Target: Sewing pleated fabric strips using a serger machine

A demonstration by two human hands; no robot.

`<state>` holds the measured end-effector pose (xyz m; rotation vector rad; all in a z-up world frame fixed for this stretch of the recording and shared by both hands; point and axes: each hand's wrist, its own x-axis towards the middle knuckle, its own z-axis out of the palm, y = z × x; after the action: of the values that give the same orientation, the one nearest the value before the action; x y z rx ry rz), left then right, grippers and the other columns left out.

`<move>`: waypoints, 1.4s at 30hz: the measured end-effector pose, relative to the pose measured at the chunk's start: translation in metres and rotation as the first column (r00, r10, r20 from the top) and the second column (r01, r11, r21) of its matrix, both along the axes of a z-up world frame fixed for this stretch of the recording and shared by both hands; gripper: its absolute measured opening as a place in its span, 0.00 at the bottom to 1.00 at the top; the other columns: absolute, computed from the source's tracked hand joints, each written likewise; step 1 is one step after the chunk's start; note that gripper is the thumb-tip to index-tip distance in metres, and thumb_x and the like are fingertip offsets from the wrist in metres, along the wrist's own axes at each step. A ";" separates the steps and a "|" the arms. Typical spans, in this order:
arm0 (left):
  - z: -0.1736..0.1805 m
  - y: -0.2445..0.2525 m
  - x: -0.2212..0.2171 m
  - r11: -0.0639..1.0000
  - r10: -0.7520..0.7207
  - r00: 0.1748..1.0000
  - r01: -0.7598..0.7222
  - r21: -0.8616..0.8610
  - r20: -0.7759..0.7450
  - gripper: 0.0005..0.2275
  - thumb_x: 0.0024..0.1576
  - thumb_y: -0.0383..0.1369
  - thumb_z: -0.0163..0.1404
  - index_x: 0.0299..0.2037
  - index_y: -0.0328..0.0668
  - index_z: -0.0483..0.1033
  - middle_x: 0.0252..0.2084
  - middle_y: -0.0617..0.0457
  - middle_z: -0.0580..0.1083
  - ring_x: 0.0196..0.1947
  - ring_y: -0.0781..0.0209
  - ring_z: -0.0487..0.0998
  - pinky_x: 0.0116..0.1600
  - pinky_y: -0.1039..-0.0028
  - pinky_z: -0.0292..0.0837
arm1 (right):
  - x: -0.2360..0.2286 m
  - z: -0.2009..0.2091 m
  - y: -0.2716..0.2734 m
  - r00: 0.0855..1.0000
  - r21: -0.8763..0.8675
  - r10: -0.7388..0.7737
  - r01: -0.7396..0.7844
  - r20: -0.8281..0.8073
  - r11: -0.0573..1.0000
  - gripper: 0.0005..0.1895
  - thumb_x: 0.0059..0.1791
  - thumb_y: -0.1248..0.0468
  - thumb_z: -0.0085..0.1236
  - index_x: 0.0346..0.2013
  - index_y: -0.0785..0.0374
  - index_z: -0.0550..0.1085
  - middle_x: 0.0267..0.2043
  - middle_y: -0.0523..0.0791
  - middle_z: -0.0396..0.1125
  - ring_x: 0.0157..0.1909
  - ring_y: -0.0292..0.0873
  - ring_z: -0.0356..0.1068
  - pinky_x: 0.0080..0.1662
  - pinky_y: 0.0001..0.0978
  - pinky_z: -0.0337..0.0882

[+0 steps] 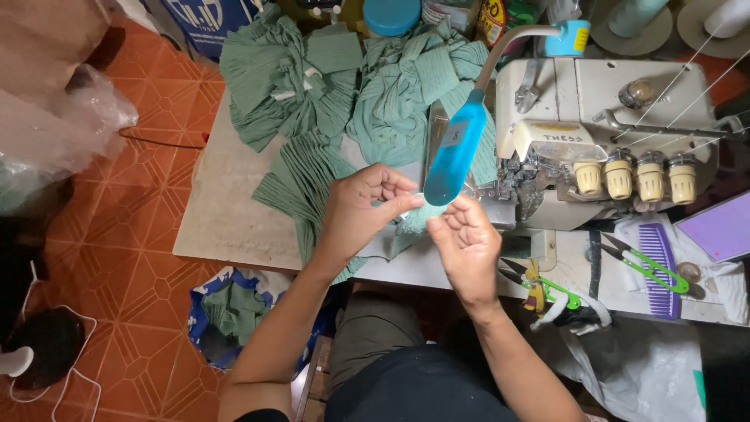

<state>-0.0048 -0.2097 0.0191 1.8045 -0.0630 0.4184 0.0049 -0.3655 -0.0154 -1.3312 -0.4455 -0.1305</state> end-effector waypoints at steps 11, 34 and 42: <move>-0.001 0.077 -0.002 0.958 0.287 0.958 -0.287 0.009 -0.006 0.05 0.52 0.30 0.61 0.36 0.42 0.79 0.30 0.51 0.76 0.29 0.65 0.78 0.34 0.75 0.75 | -0.001 -0.019 -0.049 0.989 -0.049 -0.027 0.035 0.147 0.998 0.06 0.44 0.79 0.58 0.33 0.73 0.72 0.38 0.55 0.70 0.38 0.41 0.70 0.41 0.36 0.72; -0.082 0.181 -0.063 0.458 0.676 0.648 -0.742 0.490 0.350 0.09 0.61 0.24 0.55 0.48 0.37 0.71 0.47 0.44 0.68 0.46 0.44 0.69 0.44 0.53 0.67 | -0.034 -0.035 -0.084 0.872 -0.186 -0.025 -0.076 -0.490 0.980 0.05 0.44 0.74 0.59 0.33 0.67 0.72 0.24 0.54 0.73 0.25 0.48 0.78 0.29 0.32 0.80; -0.062 -0.064 -0.009 0.677 -0.238 0.806 -0.263 0.688 0.542 0.21 0.62 0.48 0.39 0.57 0.46 0.71 0.56 0.50 0.72 0.56 0.52 0.73 0.59 0.56 0.57 | 0.015 -0.030 -0.061 0.966 -0.252 -0.260 0.253 0.007 0.934 0.32 0.49 0.72 0.56 0.66 0.67 0.56 0.27 0.51 0.71 0.31 0.37 0.70 0.34 0.32 0.74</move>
<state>-0.0140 -0.2739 -0.0432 2.3993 -0.7777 1.0971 0.0194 -0.4269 -0.0459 -1.6371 -0.2688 -0.2809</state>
